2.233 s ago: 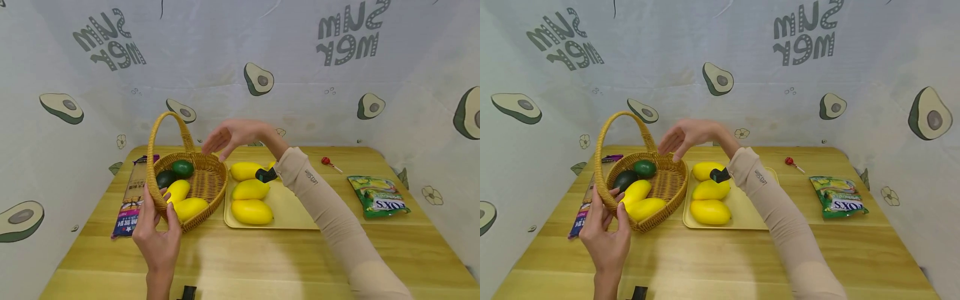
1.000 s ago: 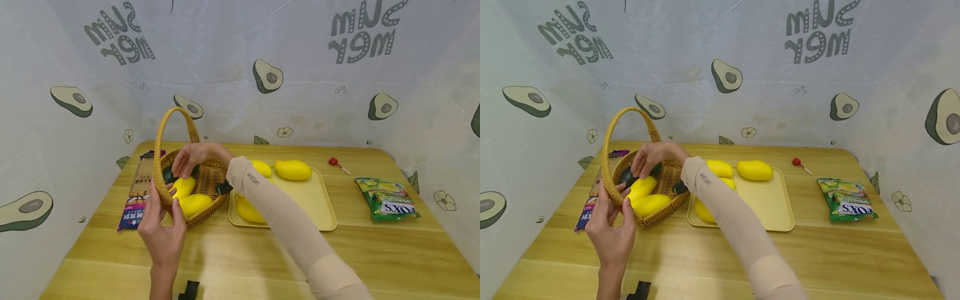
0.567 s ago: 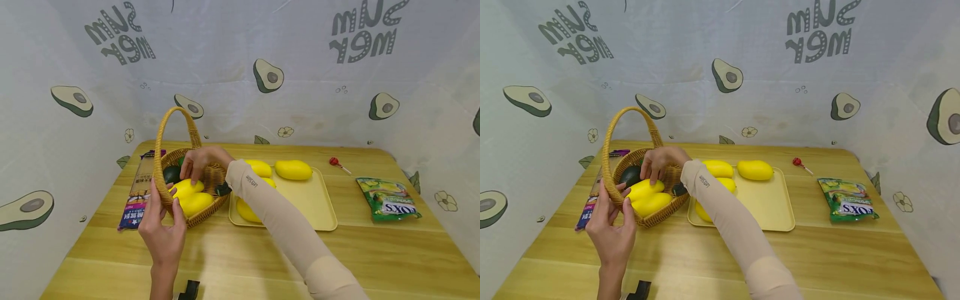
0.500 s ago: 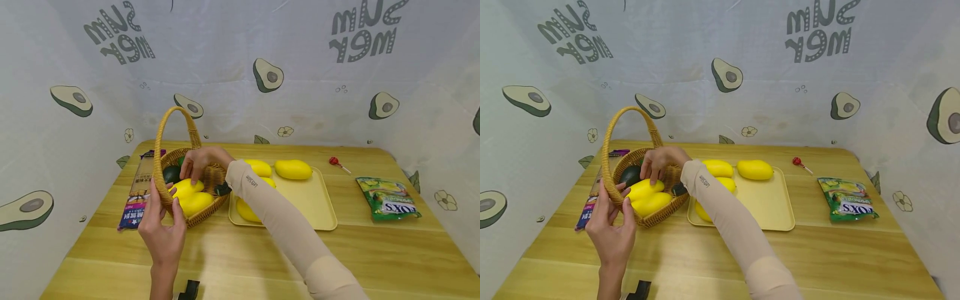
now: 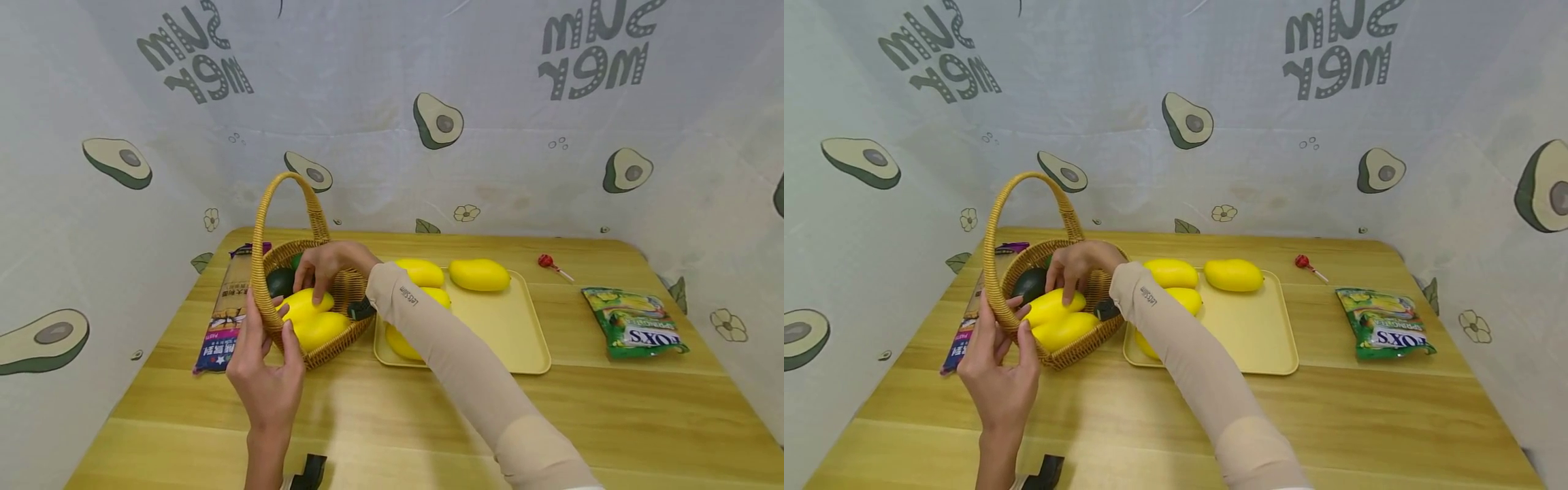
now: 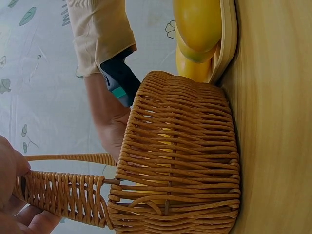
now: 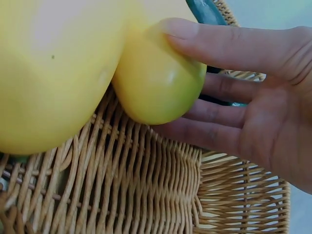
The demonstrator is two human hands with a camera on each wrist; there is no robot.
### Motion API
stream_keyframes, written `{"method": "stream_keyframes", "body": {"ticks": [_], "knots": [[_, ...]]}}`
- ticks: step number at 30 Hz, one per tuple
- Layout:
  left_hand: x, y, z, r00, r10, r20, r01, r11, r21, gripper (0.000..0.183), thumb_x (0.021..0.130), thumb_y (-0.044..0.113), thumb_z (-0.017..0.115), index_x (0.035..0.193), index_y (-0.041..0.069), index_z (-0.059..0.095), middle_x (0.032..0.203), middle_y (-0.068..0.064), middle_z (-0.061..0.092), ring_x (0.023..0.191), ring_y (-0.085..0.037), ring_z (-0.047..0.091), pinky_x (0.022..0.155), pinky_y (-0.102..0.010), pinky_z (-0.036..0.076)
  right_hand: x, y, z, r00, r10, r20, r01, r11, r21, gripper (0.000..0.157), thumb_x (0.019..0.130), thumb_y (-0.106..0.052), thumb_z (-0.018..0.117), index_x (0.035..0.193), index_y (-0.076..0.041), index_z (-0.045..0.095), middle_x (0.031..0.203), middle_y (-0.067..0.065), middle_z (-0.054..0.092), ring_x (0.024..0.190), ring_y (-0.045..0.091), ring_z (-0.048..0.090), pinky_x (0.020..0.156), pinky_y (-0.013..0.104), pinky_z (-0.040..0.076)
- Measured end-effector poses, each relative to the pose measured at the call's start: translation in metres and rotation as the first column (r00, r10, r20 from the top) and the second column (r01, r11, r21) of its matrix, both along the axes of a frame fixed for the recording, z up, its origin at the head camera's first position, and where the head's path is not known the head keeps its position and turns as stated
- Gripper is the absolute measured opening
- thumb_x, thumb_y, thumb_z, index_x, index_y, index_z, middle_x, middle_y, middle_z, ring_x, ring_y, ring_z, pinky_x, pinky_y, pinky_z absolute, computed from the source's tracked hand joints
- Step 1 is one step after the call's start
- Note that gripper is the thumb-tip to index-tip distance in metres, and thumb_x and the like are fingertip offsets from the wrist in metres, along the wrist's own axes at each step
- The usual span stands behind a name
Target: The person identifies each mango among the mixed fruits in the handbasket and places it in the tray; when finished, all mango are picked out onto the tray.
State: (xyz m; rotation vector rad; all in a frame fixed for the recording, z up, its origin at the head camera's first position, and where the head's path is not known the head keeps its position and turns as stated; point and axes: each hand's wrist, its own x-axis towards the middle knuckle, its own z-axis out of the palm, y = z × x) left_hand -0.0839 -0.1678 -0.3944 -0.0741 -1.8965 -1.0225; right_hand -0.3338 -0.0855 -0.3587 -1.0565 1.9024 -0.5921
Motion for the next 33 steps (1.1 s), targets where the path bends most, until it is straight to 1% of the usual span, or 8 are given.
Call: {"method": "stream_keyframes", "body": {"ticks": [7, 11, 15, 21, 24, 27, 30, 33], "knots": [[0.001, 0.002, -0.003, 1.000, 0.001, 0.029, -0.001, 1.000, 0.012, 0.077, 0.091, -0.016, 0.073, 0.162, -0.001, 0.046, 0.129, -0.027, 0.072, 0.109, -0.042, 0.076, 0.098, -0.010, 0.052, 0.004, 0.009, 0.011, 0.999, -0.017, -0.032, 0.017, 1.000, -0.013, 0.043, 0.093, -0.005, 0.084, 0.135, -0.005, 0.075, 0.123, 0.010, 0.076, 0.108, 0.021, 0.072, 0.093, 0.035, 0.066], [0.000, 0.003, -0.003, 1.000, -0.003, 0.017, 0.003, 1.000, 0.016, 0.078, 0.089, -0.019, 0.074, 0.161, -0.001, 0.047, 0.129, -0.027, 0.072, 0.108, -0.042, 0.077, 0.097, -0.011, 0.052, 0.004, 0.017, 0.018, 0.998, -0.023, -0.066, 0.021, 0.999, -0.024, 0.044, 0.093, -0.005, 0.084, 0.136, -0.005, 0.074, 0.123, 0.008, 0.076, 0.108, 0.019, 0.071, 0.092, 0.037, 0.066], [0.000, 0.003, 0.000, 1.000, -0.016, -0.004, 0.016, 1.000, 0.018, 0.077, 0.090, -0.018, 0.074, 0.161, -0.001, 0.048, 0.128, -0.028, 0.072, 0.107, -0.042, 0.077, 0.096, -0.012, 0.053, 0.004, 0.025, 0.026, 0.994, -0.044, -0.104, 0.042, 0.999, -0.022, 0.045, 0.093, -0.006, 0.085, 0.137, -0.005, 0.074, 0.123, 0.006, 0.075, 0.107, 0.017, 0.071, 0.090, 0.035, 0.066], [0.001, 0.003, 0.003, 1.000, -0.011, -0.011, 0.011, 1.000, 0.016, 0.081, 0.088, -0.019, 0.075, 0.161, 0.001, 0.048, 0.128, -0.024, 0.073, 0.107, -0.040, 0.077, 0.096, -0.011, 0.053, 0.002, 0.041, 0.040, 0.990, -0.008, -0.141, 0.000, 0.999, -0.051, 0.048, 0.093, -0.008, 0.085, 0.139, -0.004, 0.072, 0.129, 0.011, 0.073, 0.115, 0.025, 0.069, 0.088, 0.038, 0.067], [0.000, 0.004, 0.002, 1.000, -0.008, -0.020, 0.009, 1.000, 0.008, 0.081, 0.087, -0.020, 0.076, 0.160, 0.000, 0.049, 0.128, -0.024, 0.074, 0.109, -0.035, 0.077, 0.096, -0.012, 0.054, 0.002, 0.052, 0.047, 0.987, 0.005, -0.163, -0.013, 0.999, -0.049, 0.051, 0.093, -0.010, 0.086, 0.142, -0.003, 0.069, 0.133, 0.012, 0.072, 0.117, 0.028, 0.068, 0.091, 0.040, 0.066], [-0.001, 0.005, 0.001, 0.999, -0.010, -0.037, 0.011, 1.000, 0.016, 0.079, 0.087, -0.021, 0.076, 0.159, -0.001, 0.050, 0.127, -0.024, 0.074, 0.111, -0.023, 0.078, 0.096, -0.013, 0.055, 0.003, 0.064, 0.052, 0.978, 0.024, -0.209, -0.038, 0.998, -0.059, 0.053, 0.094, -0.013, 0.086, 0.143, -0.003, 0.069, 0.134, 0.012, 0.071, 0.118, 0.026, 0.068, 0.097, 0.038, 0.064], [-0.001, 0.005, 0.000, 0.999, -0.010, -0.047, 0.011, 1.000, 0.020, 0.079, 0.087, -0.021, 0.076, 0.159, -0.001, 0.051, 0.127, -0.024, 0.074, 0.115, -0.009, 0.075, 0.096, -0.014, 0.055, 0.007, 0.077, 0.056, 0.968, 0.032, -0.250, -0.058, 0.993, -0.099, 0.052, 0.093, -0.012, 0.087, 0.141, -0.002, 0.069, 0.132, 0.013, 0.073, 0.116, 0.027, 0.070, 0.102, 0.037, 0.061], [-0.001, 0.004, 0.000, 0.998, -0.012, -0.055, 0.013, 1.000, 0.019, 0.079, 0.086, -0.022, 0.075, 0.158, -0.002, 0.051, 0.126, -0.025, 0.074, 0.116, -0.003, 0.073, 0.096, -0.014, 0.055, 0.014, 0.092, 0.059, 0.956, 0.021, -0.293, -0.065, 0.988, -0.140, 0.052, 0.093, -0.010, 0.086, 0.141, -0.003, 0.070, 0.134, 0.011, 0.073, 0.117, 0.027, 0.070, 0.108, 0.040, 0.058]]}}
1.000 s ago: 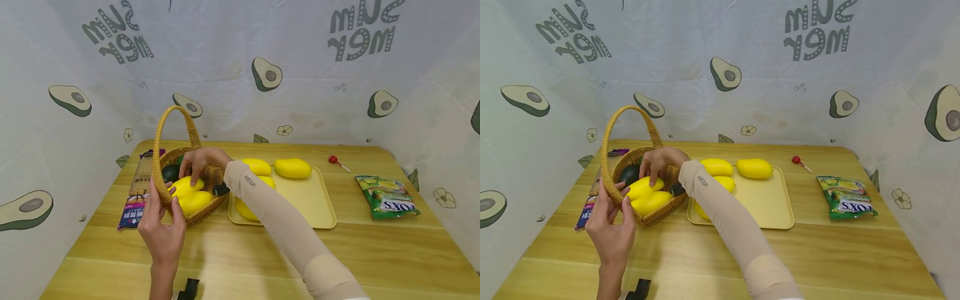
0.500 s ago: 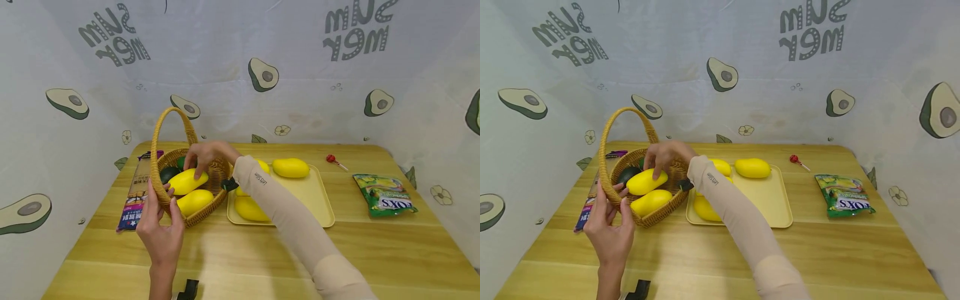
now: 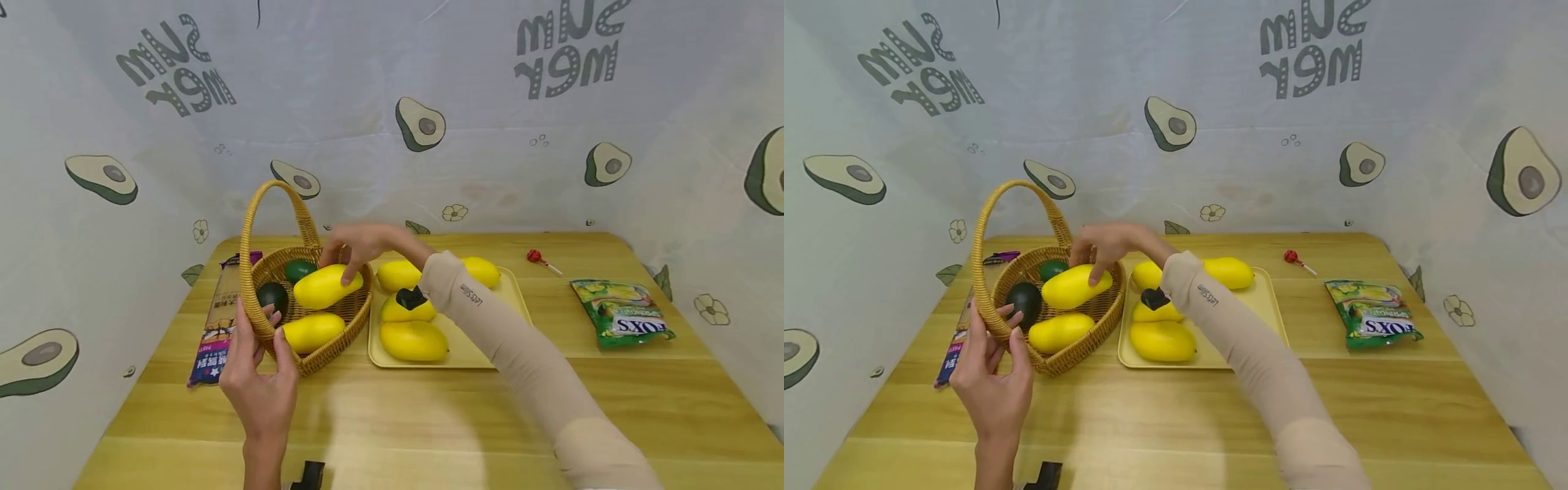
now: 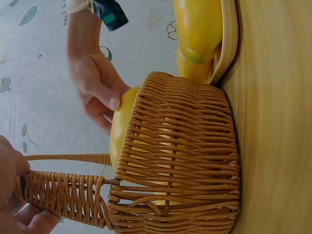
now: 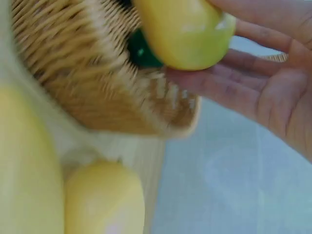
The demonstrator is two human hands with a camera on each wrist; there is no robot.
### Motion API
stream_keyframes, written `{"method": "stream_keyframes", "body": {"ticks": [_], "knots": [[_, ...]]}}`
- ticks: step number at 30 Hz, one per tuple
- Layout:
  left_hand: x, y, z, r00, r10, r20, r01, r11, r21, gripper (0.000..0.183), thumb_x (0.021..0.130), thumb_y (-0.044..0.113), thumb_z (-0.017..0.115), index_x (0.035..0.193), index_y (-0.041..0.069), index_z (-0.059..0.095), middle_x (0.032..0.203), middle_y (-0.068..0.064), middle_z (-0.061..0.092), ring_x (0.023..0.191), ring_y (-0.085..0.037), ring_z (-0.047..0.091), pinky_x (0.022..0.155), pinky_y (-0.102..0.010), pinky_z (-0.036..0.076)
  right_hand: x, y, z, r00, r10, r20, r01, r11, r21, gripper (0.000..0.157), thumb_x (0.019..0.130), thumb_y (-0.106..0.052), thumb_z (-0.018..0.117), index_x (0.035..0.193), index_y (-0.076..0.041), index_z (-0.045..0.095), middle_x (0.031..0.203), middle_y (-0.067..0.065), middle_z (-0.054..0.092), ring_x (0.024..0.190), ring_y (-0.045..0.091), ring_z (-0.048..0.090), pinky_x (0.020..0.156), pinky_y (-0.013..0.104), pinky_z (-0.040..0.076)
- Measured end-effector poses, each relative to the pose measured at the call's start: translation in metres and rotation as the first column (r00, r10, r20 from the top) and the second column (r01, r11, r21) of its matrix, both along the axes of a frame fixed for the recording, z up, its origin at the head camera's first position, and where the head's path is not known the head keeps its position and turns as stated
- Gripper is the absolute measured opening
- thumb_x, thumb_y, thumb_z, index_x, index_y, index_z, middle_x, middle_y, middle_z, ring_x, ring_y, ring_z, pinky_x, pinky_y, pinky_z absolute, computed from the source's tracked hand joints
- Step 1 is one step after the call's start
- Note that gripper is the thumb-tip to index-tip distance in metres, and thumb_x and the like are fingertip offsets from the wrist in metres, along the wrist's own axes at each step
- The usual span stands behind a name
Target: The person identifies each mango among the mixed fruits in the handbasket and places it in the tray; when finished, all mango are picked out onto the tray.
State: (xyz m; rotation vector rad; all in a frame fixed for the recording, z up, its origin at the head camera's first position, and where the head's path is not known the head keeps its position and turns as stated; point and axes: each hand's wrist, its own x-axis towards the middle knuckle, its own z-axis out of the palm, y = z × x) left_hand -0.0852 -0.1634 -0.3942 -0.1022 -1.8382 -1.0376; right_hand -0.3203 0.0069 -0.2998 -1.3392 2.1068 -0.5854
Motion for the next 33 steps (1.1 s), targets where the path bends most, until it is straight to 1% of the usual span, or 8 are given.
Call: {"method": "stream_keyframes", "body": {"ticks": [4, 6, 12, 15, 18, 24, 29, 33], "knots": [[0.000, 0.000, -0.001, 1.000, 0.010, -0.010, -0.010, 1.000, -0.006, 0.079, 0.085, -0.023, 0.075, 0.157, -0.003, 0.052, 0.125, -0.027, 0.074, 0.115, 0.000, 0.072, 0.095, -0.013, 0.054, 0.010, 0.020, -0.001, 0.998, -0.009, -0.065, 0.005, 0.998, -0.058, 0.053, 0.094, -0.010, 0.085, 0.144, -0.003, 0.068, 0.142, 0.011, 0.070, 0.122, 0.027, 0.069, 0.112, 0.040, 0.055], [0.001, -0.001, -0.001, 1.000, 0.017, -0.011, -0.017, 1.000, -0.008, 0.079, 0.084, -0.024, 0.075, 0.157, -0.003, 0.052, 0.125, -0.027, 0.074, 0.115, 0.001, 0.071, 0.095, -0.013, 0.054, 0.015, 0.029, -0.002, 0.996, -0.024, -0.082, 0.017, 0.996, -0.088, 0.054, 0.094, -0.009, 0.085, 0.145, -0.003, 0.067, 0.144, 0.011, 0.068, 0.125, 0.028, 0.068, 0.111, 0.038, 0.056], [0.002, -0.003, 0.000, 1.000, 0.014, -0.009, -0.014, 1.000, -0.002, 0.080, 0.084, -0.025, 0.075, 0.157, -0.003, 0.052, 0.125, -0.028, 0.074, 0.116, 0.003, 0.071, 0.096, -0.013, 0.054, 0.028, 0.060, -0.006, 0.994, -0.096, -0.046, 0.086, 0.980, -0.182, 0.052, 0.096, -0.007, 0.082, 0.145, -0.002, 0.066, 0.145, 0.013, 0.067, 0.128, 0.031, 0.066, 0.100, 0.038, 0.064], [0.001, -0.002, 0.000, 1.000, 0.001, -0.011, -0.001, 1.000, 0.003, 0.079, 0.085, -0.024, 0.074, 0.158, -0.003, 0.051, 0.126, -0.028, 0.074, 0.116, 0.002, 0.071, 0.096, -0.013, 0.054, 0.036, 0.079, -0.009, 0.989, -0.133, -0.061, 0.114, 0.963, -0.243, 0.053, 0.098, -0.008, 0.080, 0.148, 0.000, 0.062, 0.147, 0.016, 0.065, 0.128, 0.033, 0.066, 0.100, 0.040, 0.064], [0.000, -0.001, 0.000, 1.000, -0.009, -0.008, 0.009, 1.000, 0.006, 0.077, 0.087, -0.022, 0.074, 0.158, -0.003, 0.051, 0.126, -0.027, 0.073, 0.116, 0.001, 0.071, 0.096, -0.014, 0.055, 0.044, 0.101, -0.014, 0.980, -0.182, -0.076, 0.154, 0.946, -0.285, 0.055, 0.100, -0.007, 0.077, 0.151, 0.003, 0.058, 0.150, 0.019, 0.062, 0.132, 0.036, 0.064, 0.103, 0.042, 0.063], [-0.001, 0.001, 0.003, 1.000, -0.007, -0.008, 0.007, 1.000, 0.000, 0.079, 0.086, -0.023, 0.074, 0.158, -0.002, 0.051, 0.126, -0.027, 0.074, 0.116, 0.001, 0.071, 0.095, -0.013, 0.055, 0.059, 0.144, -0.024, 0.958, -0.282, -0.053, 0.250, 0.910, -0.330, 0.054, 0.102, -0.006, 0.074, 0.153, 0.003, 0.057, 0.157, 0.022, 0.056, 0.139, 0.039, 0.059, 0.106, 0.045, 0.061], [0.000, 0.002, 0.002, 1.000, -0.011, -0.005, 0.011, 1.000, 0.001, 0.080, 0.085, -0.024, 0.074, 0.158, -0.003, 0.051, 0.126, -0.028, 0.074, 0.116, 0.003, 0.071, 0.095, -0.013, 0.054, 0.069, 0.177, -0.027, 0.935, -0.347, -0.071, 0.296, 0.875, -0.384, 0.052, 0.100, -0.002, 0.075, 0.149, 0.005, 0.060, 0.152, 0.024, 0.059, 0.131, 0.040, 0.063, 0.100, 0.046, 0.063], [0.001, 0.001, 0.001, 1.000, -0.007, -0.009, 0.007, 1.000, 0.002, 0.080, 0.084, -0.025, 0.074, 0.158, -0.003, 0.051, 0.125, -0.028, 0.074, 0.115, 0.003, 0.071, 0.095, -0.013, 0.054, 0.076, 0.197, -0.027, 0.916, -0.396, -0.060, 0.348, 0.861, -0.371, 0.053, 0.100, -0.003, 0.075, 0.150, 0.004, 0.060, 0.147, 0.022, 0.062, 0.123, 0.036, 0.066, 0.099, 0.046, 0.064]]}}
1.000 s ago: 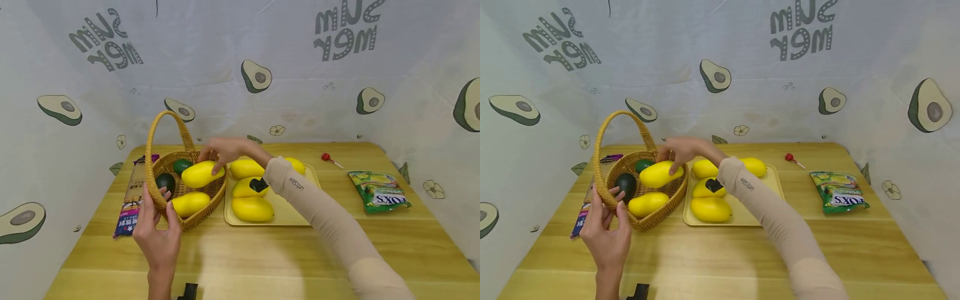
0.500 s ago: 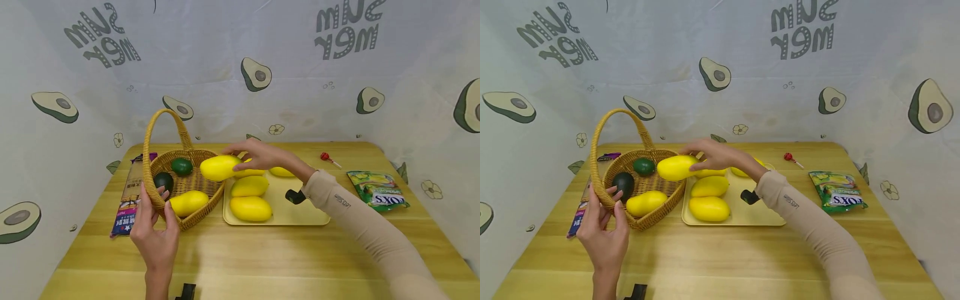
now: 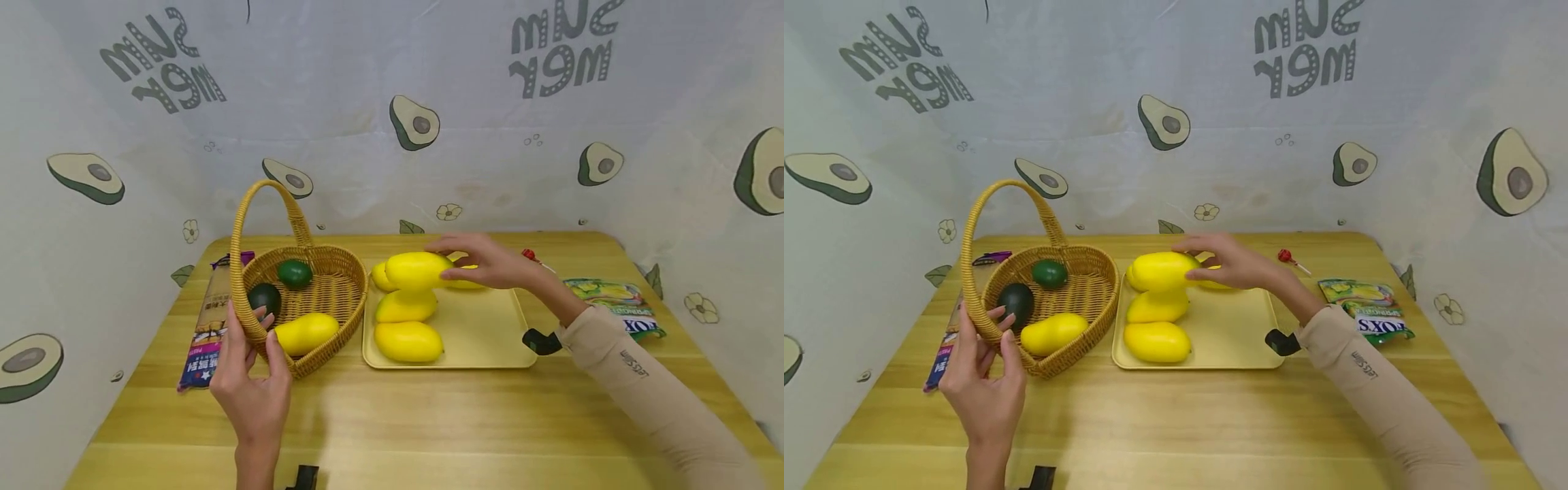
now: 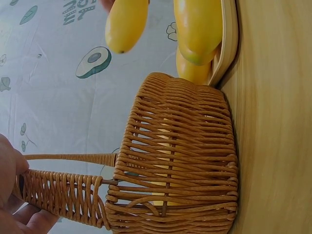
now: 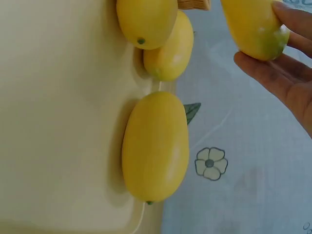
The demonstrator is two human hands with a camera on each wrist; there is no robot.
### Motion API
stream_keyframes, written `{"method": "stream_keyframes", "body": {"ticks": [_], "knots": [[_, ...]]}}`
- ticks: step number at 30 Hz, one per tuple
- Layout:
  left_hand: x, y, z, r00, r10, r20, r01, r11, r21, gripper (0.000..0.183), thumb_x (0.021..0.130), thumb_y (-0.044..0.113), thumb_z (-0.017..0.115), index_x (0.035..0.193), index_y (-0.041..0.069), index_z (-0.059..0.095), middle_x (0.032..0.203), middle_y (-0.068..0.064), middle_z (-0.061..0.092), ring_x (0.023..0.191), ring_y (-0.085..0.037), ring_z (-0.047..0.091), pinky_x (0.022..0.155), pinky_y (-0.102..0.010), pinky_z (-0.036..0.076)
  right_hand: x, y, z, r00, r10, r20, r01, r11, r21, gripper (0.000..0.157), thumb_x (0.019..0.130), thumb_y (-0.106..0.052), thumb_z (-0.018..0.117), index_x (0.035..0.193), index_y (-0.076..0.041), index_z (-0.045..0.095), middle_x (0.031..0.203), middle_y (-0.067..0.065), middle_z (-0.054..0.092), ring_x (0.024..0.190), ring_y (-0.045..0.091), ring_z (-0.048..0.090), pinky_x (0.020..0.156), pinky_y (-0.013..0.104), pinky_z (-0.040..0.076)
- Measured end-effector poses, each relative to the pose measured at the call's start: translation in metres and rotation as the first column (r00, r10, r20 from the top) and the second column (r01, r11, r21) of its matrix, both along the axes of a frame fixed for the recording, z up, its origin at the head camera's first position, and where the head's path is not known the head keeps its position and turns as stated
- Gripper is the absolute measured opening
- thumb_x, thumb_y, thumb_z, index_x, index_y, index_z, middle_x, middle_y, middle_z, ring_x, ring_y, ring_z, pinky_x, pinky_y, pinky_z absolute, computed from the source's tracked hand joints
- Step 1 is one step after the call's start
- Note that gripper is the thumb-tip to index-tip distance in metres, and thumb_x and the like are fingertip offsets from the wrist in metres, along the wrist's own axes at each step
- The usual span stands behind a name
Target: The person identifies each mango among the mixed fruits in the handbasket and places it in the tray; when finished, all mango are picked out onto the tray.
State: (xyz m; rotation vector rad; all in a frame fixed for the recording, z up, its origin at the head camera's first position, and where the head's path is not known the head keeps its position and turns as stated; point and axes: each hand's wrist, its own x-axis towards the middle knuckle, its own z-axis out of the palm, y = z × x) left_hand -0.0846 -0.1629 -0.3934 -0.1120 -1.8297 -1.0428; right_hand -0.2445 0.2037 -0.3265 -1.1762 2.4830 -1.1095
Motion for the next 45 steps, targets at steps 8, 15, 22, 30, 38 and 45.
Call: {"method": "stream_keyframes", "body": {"ticks": [8, 15, 22, 30, 38, 45], "knots": [[0.003, -0.001, -0.002, 1.000, -0.013, -0.003, 0.013, 1.000, 0.001, 0.084, 0.081, -0.029, 0.073, 0.157, -0.004, 0.051, 0.124, -0.030, 0.073, 0.115, 0.004, 0.070, 0.095, -0.013, 0.054, 0.020, 0.032, -0.010, 0.995, -0.082, -0.060, 0.082, 0.997, 0.003, 0.050, 0.097, -0.002, 0.077, 0.145, 0.006, 0.064, 0.140, 0.022, 0.068, 0.122, 0.039, 0.069, 0.100, 0.050, 0.062], [0.001, 0.000, 0.001, 1.000, -0.015, -0.014, 0.015, 1.000, -0.004, 0.083, 0.081, -0.028, 0.073, 0.158, -0.004, 0.050, 0.125, -0.030, 0.073, 0.116, 0.004, 0.070, 0.095, -0.013, 0.054, 0.029, 0.053, -0.018, 0.983, -0.160, -0.092, 0.158, 0.987, -0.028, 0.048, 0.095, 0.003, 0.078, 0.142, 0.005, 0.066, 0.141, 0.023, 0.067, 0.124, 0.043, 0.066, 0.095, 0.046, 0.065], [0.001, 0.000, 0.001, 1.000, -0.018, -0.014, 0.018, 1.000, 0.003, 0.084, 0.081, -0.030, 0.073, 0.158, -0.004, 0.050, 0.125, -0.031, 0.072, 0.116, 0.003, 0.071, 0.095, -0.013, 0.054, 0.036, 0.066, -0.028, 0.975, -0.213, -0.069, 0.214, 0.977, 0.003, 0.047, 0.096, 0.000, 0.078, 0.141, 0.005, 0.066, 0.139, 0.022, 0.067, 0.121, 0.041, 0.065, 0.095, 0.046, 0.065], [0.000, -0.001, 0.000, 1.000, -0.017, -0.020, 0.017, 1.000, -0.004, 0.083, 0.081, -0.029, 0.072, 0.158, -0.005, 0.050, 0.125, -0.031, 0.073, 0.115, 0.004, 0.071, 0.094, -0.013, 0.055, 0.041, 0.073, -0.040, 0.967, -0.247, -0.067, 0.250, 0.967, 0.042, 0.043, 0.096, -0.002, 0.078, 0.137, 0.007, 0.068, 0.134, 0.024, 0.070, 0.122, 0.043, 0.066, 0.096, 0.051, 0.063], [0.000, -0.001, 0.001, 1.000, -0.020, -0.016, 0.020, 1.000, 0.007, 0.081, 0.083, -0.027, 0.073, 0.157, -0.005, 0.050, 0.125, -0.031, 0.072, 0.116, 0.003, 0.071, 0.095, -0.014, 0.055, 0.038, 0.076, -0.049, 0.967, -0.242, -0.074, 0.246, 0.968, 0.045, 0.043, 0.096, -0.002, 0.079, 0.136, 0.008, 0.069, 0.132, 0.024, 0.071, 0.122, 0.044, 0.067, 0.093, 0.052, 0.065], [0.000, -0.002, 0.000, 1.000, -0.015, -0.013, 0.015, 1.000, 0.004, 0.081, 0.083, -0.027, 0.072, 0.157, -0.005, 0.050, 0.125, -0.031, 0.072, 0.116, 0.003, 0.071, 0.095, -0.013, 0.054, 0.038, 0.077, -0.055, 0.968, -0.234, -0.086, 0.239, 0.970, 0.047, 0.041, 0.096, -0.003, 0.079, 0.134, 0.007, 0.070, 0.129, 0.023, 0.073, 0.119, 0.043, 0.069, 0.091, 0.052, 0.066]]}}
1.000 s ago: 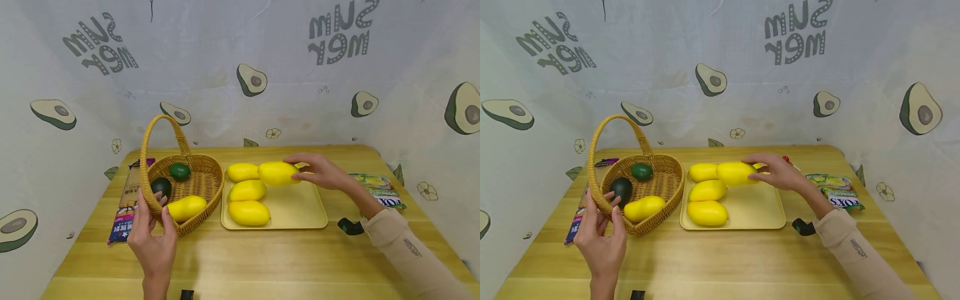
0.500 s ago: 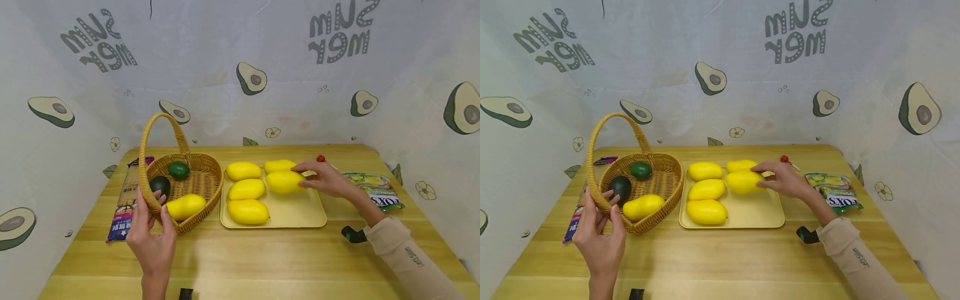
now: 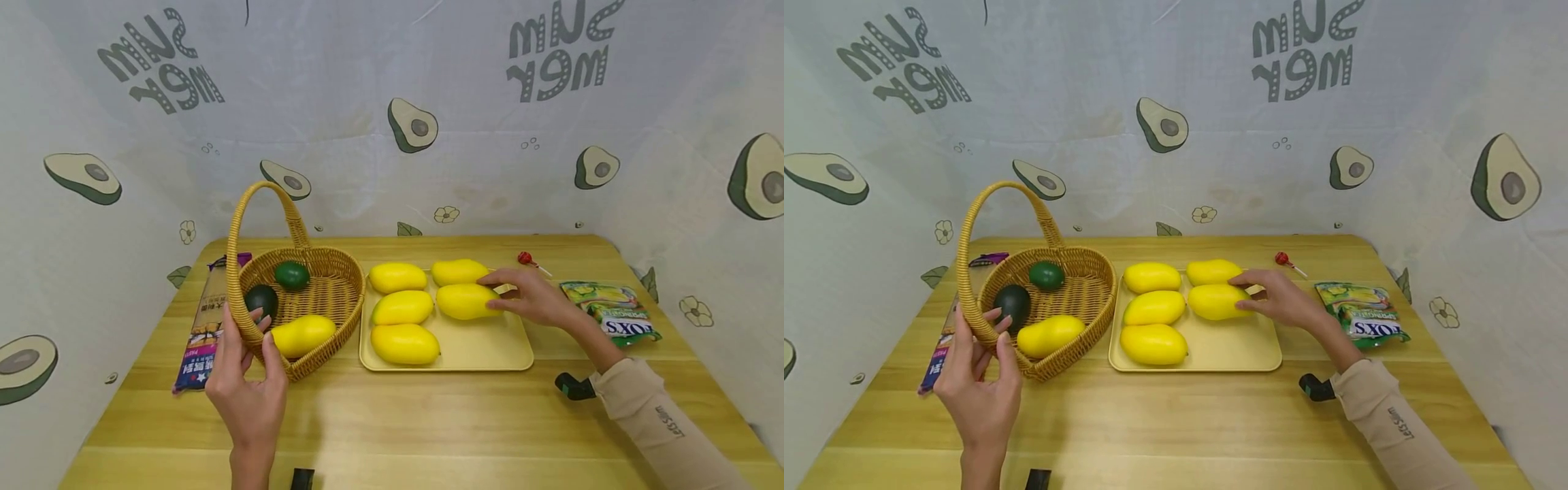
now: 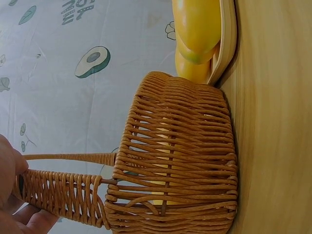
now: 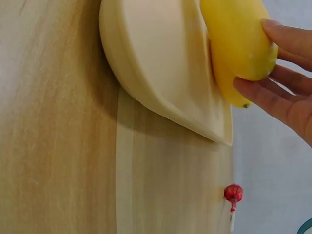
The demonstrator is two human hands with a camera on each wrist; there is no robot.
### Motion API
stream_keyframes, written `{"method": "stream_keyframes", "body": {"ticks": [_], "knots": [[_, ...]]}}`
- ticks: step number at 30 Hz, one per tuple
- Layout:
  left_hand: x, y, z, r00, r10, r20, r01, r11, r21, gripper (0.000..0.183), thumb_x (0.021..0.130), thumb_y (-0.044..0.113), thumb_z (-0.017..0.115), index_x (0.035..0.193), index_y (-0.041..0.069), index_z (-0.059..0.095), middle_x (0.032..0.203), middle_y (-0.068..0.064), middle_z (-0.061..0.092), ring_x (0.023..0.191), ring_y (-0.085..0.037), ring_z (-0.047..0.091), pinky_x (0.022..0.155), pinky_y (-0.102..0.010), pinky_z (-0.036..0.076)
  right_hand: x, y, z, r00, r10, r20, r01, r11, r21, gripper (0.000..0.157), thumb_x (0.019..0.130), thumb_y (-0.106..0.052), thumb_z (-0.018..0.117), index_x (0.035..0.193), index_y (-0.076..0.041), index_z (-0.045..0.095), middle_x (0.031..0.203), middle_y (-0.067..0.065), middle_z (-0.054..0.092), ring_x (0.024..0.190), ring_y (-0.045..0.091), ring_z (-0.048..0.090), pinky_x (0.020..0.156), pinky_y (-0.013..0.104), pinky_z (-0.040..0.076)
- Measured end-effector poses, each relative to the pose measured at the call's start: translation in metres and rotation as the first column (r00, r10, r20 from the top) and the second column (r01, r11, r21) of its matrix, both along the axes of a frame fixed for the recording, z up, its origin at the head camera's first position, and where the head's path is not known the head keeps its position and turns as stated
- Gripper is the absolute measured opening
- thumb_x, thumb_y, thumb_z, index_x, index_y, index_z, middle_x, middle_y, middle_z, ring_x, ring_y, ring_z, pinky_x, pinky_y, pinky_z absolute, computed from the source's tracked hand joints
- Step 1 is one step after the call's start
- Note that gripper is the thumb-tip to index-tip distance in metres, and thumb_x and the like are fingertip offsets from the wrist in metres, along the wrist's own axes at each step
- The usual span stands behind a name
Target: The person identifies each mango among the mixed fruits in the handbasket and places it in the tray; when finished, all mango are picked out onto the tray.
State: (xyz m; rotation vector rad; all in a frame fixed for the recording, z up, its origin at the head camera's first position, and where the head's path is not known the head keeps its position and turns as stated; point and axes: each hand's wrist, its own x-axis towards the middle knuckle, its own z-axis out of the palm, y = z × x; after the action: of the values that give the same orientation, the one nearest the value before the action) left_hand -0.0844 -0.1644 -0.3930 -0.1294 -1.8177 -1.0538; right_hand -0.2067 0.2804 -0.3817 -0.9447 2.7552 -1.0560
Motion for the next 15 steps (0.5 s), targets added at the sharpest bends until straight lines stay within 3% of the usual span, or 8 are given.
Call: {"method": "stream_keyframes", "body": {"ticks": [15], "knots": [[0.000, 0.001, 0.001, 1.000, -0.010, 0.009, 0.010, 1.000, 0.007, 0.082, 0.082, -0.028, 0.072, 0.158, -0.004, 0.050, 0.125, -0.032, 0.072, 0.116, 0.003, 0.071, 0.095, -0.013, 0.055, -0.003, 0.002, -0.011, 0.996, -0.071, 0.048, 0.069, 0.996, 0.054, 0.039, 0.099, -0.008, 0.077, 0.134, 0.008, 0.069, 0.131, 0.025, 0.072, 0.120, 0.043, 0.070, 0.097, 0.053, 0.063]]}}
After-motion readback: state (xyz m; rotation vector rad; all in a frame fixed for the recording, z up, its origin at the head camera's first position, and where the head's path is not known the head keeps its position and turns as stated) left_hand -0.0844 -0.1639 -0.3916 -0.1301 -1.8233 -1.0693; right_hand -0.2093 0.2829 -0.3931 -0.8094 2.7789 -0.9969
